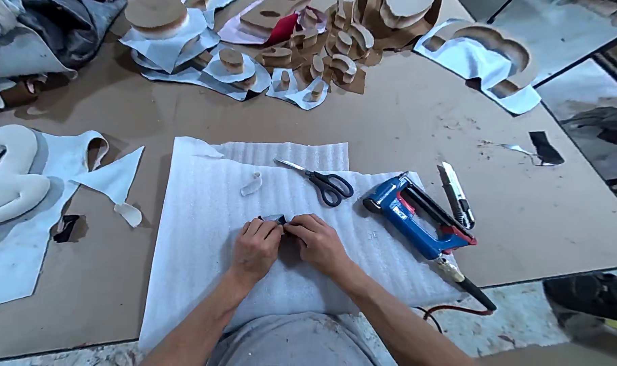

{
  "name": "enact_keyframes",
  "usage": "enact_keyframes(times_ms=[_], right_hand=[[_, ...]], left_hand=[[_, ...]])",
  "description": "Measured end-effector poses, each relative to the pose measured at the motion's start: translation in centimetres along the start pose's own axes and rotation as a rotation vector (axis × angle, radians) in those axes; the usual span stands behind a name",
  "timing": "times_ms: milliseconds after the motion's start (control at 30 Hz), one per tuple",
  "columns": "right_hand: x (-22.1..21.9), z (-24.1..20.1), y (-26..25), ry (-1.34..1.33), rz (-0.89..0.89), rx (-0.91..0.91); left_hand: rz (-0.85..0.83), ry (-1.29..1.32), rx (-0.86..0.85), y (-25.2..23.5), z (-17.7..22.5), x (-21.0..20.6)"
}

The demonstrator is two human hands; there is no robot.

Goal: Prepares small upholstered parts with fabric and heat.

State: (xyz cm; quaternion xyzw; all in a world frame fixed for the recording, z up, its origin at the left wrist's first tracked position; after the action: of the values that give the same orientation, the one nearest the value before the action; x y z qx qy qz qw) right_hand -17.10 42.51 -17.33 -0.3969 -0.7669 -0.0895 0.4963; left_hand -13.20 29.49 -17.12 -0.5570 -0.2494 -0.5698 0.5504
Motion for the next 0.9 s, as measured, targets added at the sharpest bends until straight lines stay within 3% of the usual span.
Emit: enact_keyframes(times_ms=[333, 533, 633, 900], right_hand=[[-0.1, 0.2, 0.5, -0.128, -0.024, -0.266], [-0.5, 0.8, 0.4, -0.173, -0.036, -0.34], [-0.3, 1.2, 0.2, -0.229, -0.015, -0.347], [0.0, 1.8, -0.8, -0.275, -0.06, -0.486]], left_hand=[[-0.08, 0.114, 0.157, -1.1, -0.6, 0.1], [-0.271, 0.172, 0.265, -2.5, -1.4, -0.1], [-0.283, 0.246, 0.31, -2.6, -1.4, -0.3], [-0.339, 0.428, 0.578, -1.5, -2.4, -1.5]])
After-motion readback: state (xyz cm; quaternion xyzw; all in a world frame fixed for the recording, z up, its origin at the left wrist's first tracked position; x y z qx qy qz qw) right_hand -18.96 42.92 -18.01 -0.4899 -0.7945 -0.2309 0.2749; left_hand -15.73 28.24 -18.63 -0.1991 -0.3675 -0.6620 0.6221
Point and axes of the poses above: each hand's wrist, its own y-axis away from the middle knuckle, its own x-axis out of the back of the hand, z = x × y, the point moved 8 cm from there along -y, towards the middle knuckle, and after that the axes turned 9 degrees about -z, right-handed, at the moved point
